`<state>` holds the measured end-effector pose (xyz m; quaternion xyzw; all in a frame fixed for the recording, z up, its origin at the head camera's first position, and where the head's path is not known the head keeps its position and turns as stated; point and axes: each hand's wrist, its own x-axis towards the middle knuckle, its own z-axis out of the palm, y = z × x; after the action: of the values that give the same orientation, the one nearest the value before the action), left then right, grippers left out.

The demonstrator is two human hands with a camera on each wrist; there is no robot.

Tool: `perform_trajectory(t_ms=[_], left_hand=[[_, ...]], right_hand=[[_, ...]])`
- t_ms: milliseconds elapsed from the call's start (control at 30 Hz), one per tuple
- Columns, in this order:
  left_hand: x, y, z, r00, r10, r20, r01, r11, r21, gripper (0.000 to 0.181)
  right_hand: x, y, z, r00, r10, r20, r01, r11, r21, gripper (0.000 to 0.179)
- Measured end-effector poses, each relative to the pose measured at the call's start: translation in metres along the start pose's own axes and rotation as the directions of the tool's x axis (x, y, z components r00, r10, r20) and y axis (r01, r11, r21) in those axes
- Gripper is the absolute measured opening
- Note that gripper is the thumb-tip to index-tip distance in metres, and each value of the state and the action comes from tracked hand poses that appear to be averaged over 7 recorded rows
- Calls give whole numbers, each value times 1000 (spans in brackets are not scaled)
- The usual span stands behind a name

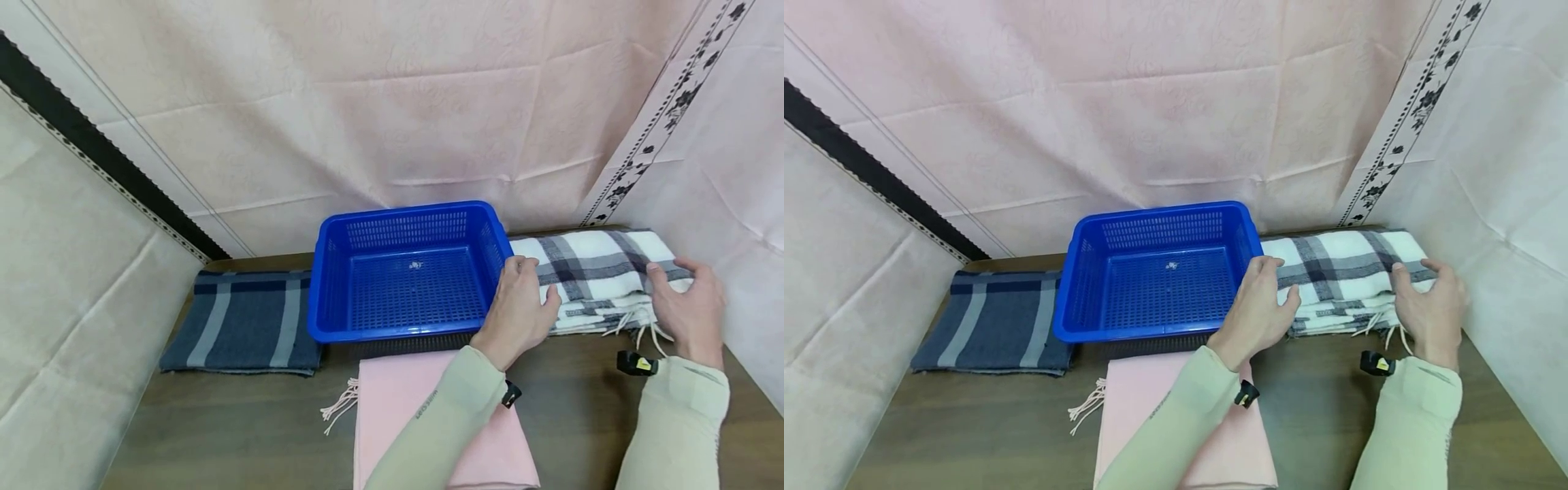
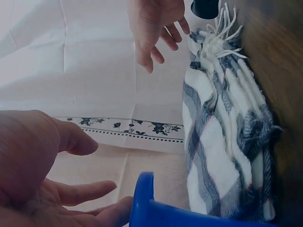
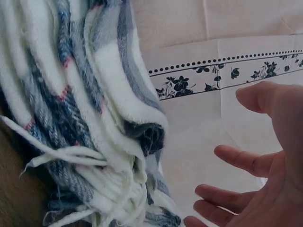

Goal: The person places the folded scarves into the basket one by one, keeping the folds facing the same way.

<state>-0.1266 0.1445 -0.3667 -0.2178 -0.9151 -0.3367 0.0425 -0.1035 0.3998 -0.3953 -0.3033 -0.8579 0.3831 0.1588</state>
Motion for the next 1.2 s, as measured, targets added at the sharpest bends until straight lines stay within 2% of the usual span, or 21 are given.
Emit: perform_trajectory(t_ms=[167,400,667,833,1000,1200], left_hand=[[0,4,5,1000,18,0,-18,997,74,44],[-3,10,10,998,16,55,-19,998,53,49],[-6,17,14,998,27,57,-31,997,68,49],[-6,23,17,996,12,84,-18,997,73,56],[-8,30,26,997,3,72,-11,995,102,61],[-8,37,38,997,-37,71,28,992,119,63]], right_hand=[[2,1,0,999,22,-39,-21,999,28,66],[0,-3,2,1000,-11,-24,11,1000,-28,67],[4,-4,1,1000,-9,-10,9,999,-34,68],[7,-5,1,999,-32,4,32,998,-54,69],[9,-3,0,995,-87,-41,85,995,-46,65],[13,2,-3,997,-74,-14,73,996,-60,68]])
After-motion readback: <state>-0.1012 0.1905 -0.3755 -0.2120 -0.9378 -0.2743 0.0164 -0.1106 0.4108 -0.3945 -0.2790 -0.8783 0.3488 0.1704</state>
